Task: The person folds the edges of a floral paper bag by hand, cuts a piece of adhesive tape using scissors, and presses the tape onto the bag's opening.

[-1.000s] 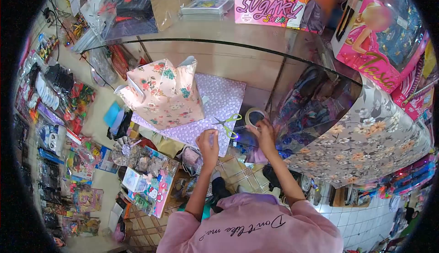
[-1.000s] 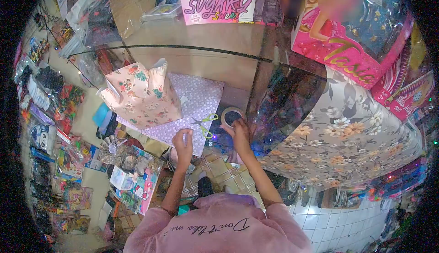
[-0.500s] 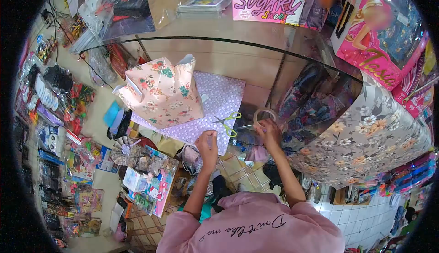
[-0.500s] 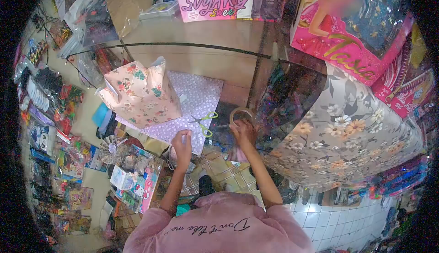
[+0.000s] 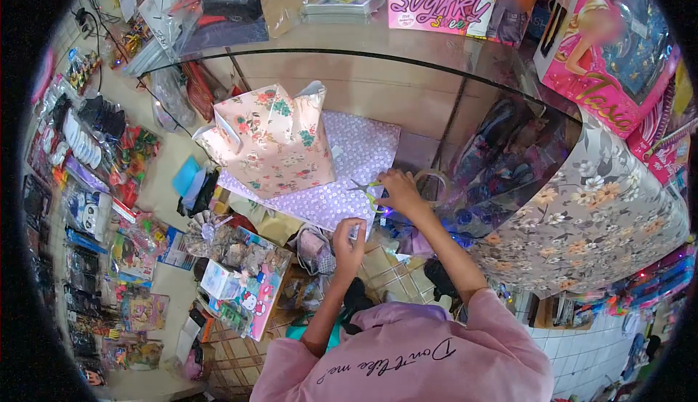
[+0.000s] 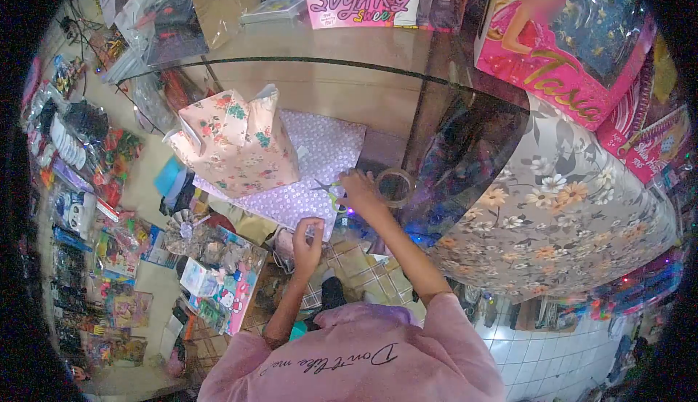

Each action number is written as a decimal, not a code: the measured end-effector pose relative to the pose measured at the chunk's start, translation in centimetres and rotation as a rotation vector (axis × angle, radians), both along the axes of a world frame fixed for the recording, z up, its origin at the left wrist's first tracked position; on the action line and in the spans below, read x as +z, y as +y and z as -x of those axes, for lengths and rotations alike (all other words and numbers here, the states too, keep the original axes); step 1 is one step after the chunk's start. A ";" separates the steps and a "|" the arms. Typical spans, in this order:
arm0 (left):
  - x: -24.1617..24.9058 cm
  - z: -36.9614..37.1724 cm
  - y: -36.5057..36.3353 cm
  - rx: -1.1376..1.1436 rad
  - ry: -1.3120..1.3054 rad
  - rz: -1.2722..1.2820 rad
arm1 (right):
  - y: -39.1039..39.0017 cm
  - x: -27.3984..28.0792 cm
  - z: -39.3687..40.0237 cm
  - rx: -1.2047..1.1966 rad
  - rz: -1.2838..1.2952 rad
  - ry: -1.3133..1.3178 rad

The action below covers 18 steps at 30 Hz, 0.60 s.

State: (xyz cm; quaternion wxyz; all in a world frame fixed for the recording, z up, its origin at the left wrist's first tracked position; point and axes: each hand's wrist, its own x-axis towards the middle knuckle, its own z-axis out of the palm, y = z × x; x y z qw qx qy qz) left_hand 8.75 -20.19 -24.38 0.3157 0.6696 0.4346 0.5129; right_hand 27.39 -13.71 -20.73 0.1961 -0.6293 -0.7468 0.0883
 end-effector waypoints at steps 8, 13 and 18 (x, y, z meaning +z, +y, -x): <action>-1.2 0.1 -0.6 -0.027 -0.071 0.122 | 0.9 1.1 0.4 0.059 0.120 -0.057; -2.0 0.4 0.4 -0.036 -0.170 0.323 | -2.3 1.3 -2.0 0.052 -0.022 0.742; -2.3 0.2 0.5 -0.083 -0.298 0.406 | -9.3 -2.1 -2.6 0.109 0.061 1.330</action>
